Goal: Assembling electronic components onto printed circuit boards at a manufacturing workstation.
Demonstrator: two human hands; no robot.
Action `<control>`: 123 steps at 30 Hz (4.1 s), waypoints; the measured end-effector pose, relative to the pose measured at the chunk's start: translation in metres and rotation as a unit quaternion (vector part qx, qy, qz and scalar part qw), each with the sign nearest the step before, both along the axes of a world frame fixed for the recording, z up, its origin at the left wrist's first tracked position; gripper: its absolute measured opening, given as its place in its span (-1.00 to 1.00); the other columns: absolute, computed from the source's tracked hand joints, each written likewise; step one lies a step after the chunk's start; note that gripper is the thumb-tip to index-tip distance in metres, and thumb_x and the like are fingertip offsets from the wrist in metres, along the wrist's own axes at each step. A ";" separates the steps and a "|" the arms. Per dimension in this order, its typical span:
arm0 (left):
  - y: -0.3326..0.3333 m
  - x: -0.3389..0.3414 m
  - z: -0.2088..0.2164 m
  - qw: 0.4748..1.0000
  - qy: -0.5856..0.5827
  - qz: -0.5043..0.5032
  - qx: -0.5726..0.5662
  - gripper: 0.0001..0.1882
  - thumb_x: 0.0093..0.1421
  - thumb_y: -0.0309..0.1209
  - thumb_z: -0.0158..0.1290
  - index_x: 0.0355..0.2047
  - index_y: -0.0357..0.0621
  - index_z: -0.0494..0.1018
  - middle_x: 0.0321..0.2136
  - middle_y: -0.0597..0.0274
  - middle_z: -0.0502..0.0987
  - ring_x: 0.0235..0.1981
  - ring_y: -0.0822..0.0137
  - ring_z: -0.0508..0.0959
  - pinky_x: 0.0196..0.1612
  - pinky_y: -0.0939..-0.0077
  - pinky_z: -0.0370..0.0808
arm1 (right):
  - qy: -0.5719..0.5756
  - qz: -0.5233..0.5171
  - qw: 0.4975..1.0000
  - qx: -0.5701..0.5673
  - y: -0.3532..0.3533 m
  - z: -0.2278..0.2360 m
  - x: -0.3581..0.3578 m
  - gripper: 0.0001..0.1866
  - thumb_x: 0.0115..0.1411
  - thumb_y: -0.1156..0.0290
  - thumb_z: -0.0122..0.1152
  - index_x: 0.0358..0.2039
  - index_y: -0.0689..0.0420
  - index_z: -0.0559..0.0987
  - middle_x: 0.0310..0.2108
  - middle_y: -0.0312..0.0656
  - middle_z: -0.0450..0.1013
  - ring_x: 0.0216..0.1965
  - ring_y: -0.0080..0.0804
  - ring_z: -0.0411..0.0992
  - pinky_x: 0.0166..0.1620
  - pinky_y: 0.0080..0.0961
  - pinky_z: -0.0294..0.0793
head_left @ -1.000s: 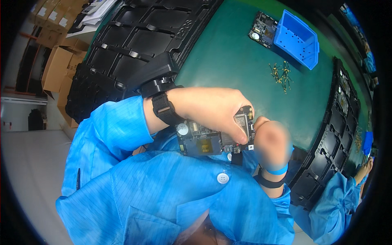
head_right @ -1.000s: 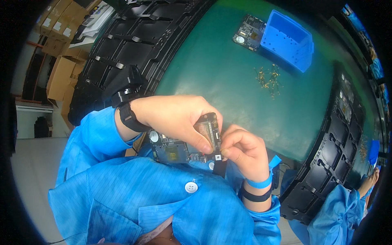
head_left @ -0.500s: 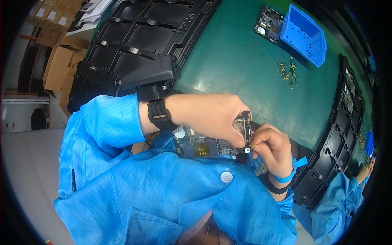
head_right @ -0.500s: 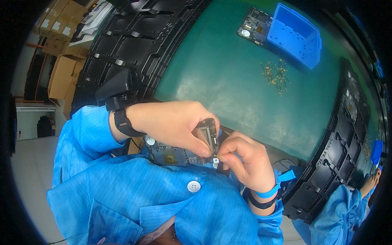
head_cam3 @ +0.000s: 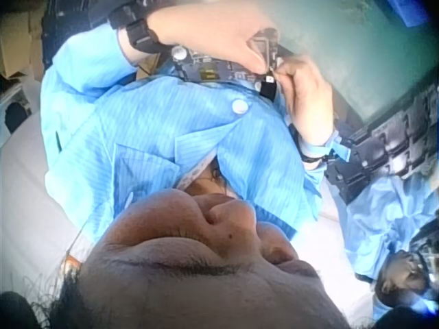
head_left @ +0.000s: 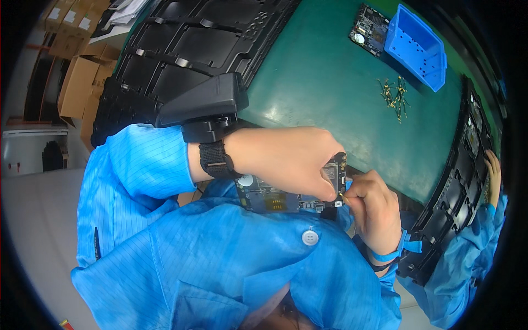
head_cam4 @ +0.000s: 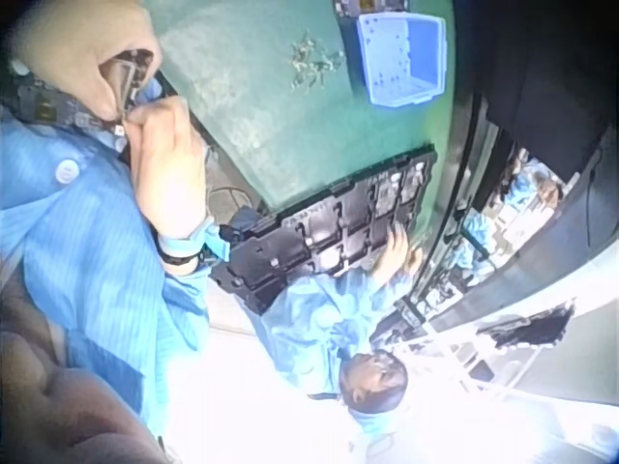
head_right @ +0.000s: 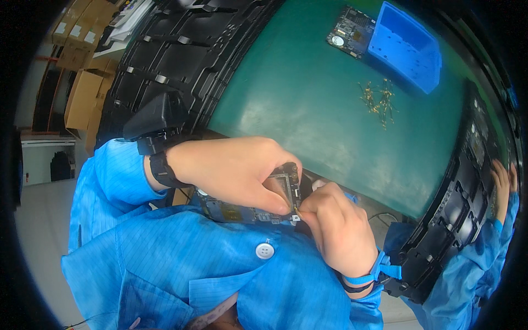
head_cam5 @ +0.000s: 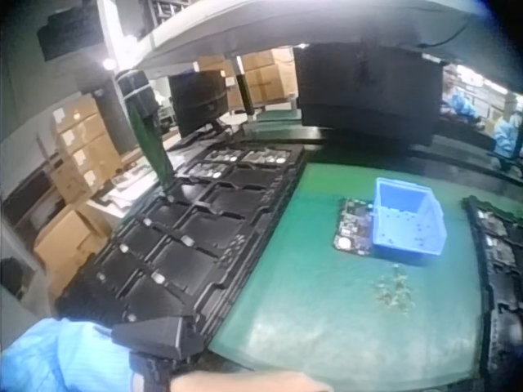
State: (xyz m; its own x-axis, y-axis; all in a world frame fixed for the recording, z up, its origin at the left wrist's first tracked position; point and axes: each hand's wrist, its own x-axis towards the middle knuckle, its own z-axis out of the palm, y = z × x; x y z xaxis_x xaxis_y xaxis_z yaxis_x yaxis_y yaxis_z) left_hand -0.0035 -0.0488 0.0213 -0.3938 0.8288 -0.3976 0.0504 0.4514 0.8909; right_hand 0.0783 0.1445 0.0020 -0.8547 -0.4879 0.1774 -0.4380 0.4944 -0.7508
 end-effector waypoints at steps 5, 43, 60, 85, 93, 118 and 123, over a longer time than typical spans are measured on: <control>0.002 -0.002 0.002 0.999 0.039 -0.009 -0.013 -0.77 -0.09 -0.43 0.07 -0.45 -0.36 0.39 -0.67 0.10 0.46 -0.65 0.42 0.42 -0.58 0.55 0.34 | 0.046 -0.005 0.998 0.038 -0.003 0.003 -0.002 -0.80 -0.10 0.58 0.17 -0.44 0.21 0.35 -0.46 -0.09 0.35 -0.48 -0.12 0.39 -0.50 -0.38 0.37; -0.005 0.007 0.000 0.996 0.044 0.082 -0.002 -0.79 -0.04 -0.35 0.09 -0.50 -0.27 0.41 -0.67 0.25 0.44 -0.62 0.52 0.36 -0.54 0.61 0.30 | -0.184 -0.166 0.936 -0.252 -0.014 -0.020 0.010 -0.90 -0.02 0.58 0.18 -0.49 0.24 0.42 -0.63 -0.27 0.38 -0.59 -0.59 0.33 -0.43 -0.66 0.29; -0.007 0.012 -0.005 0.996 -0.002 0.087 0.010 -0.76 -0.03 -0.34 0.09 -0.46 -0.30 0.40 -0.63 0.24 0.43 -0.57 0.49 0.38 -0.48 0.59 0.33 | -0.112 -0.004 0.983 -0.142 -0.001 -0.010 -0.010 -0.88 -0.03 0.52 0.15 -0.51 0.17 0.37 -0.56 -0.18 0.33 -0.54 -0.27 0.34 -0.47 -0.49 0.33; -0.004 0.013 -0.005 0.996 -0.005 0.084 0.002 -0.78 -0.04 -0.38 0.07 -0.45 -0.31 0.41 -0.60 0.18 0.48 -0.56 0.47 0.41 -0.46 0.61 0.35 | -0.117 0.036 0.990 -0.068 0.004 0.006 -0.017 -0.89 -0.04 0.55 0.11 -0.51 0.19 0.36 -0.57 -0.16 0.31 -0.57 -0.24 0.37 -0.52 -0.46 0.35; -0.003 0.012 -0.004 0.997 -0.003 0.077 0.000 -0.78 -0.04 -0.38 0.08 -0.45 -0.31 0.42 -0.60 0.19 0.48 -0.56 0.50 0.41 -0.47 0.62 0.34 | -0.082 0.039 0.995 -0.046 0.003 0.007 -0.018 -0.90 -0.05 0.56 0.12 -0.53 0.19 0.36 -0.58 -0.15 0.31 -0.57 -0.21 0.36 -0.52 -0.44 0.34; -0.004 0.013 -0.001 0.996 -0.005 0.091 -0.007 -0.78 -0.05 -0.35 0.12 -0.49 -0.25 0.41 -0.62 0.20 0.47 -0.57 0.47 0.42 -0.49 0.59 0.33 | -0.166 -0.036 0.982 -0.084 0.000 0.006 -0.007 -0.93 -0.02 0.58 0.13 -0.50 0.25 0.42 -0.60 -0.16 0.37 -0.62 -0.37 0.42 -0.56 -0.54 0.37; -0.004 0.013 -0.002 0.996 -0.005 0.089 -0.013 -0.79 -0.04 -0.36 0.11 -0.48 -0.26 0.41 -0.61 0.20 0.48 -0.56 0.48 0.43 -0.48 0.59 0.34 | -0.153 -0.042 0.983 -0.088 -0.001 0.005 -0.006 -0.93 -0.01 0.59 0.12 -0.51 0.23 0.40 -0.61 -0.17 0.36 -0.62 -0.37 0.42 -0.56 -0.54 0.36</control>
State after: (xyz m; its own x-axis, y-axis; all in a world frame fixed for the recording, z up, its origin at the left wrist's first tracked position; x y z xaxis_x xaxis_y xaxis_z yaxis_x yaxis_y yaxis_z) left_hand 0.0090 -0.0526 0.0197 -0.5289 0.7357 -0.4231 -0.0415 0.4756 0.8787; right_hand 0.0722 0.1437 0.0069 -0.9174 -0.3974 -0.0194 -0.1406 0.3693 -0.9186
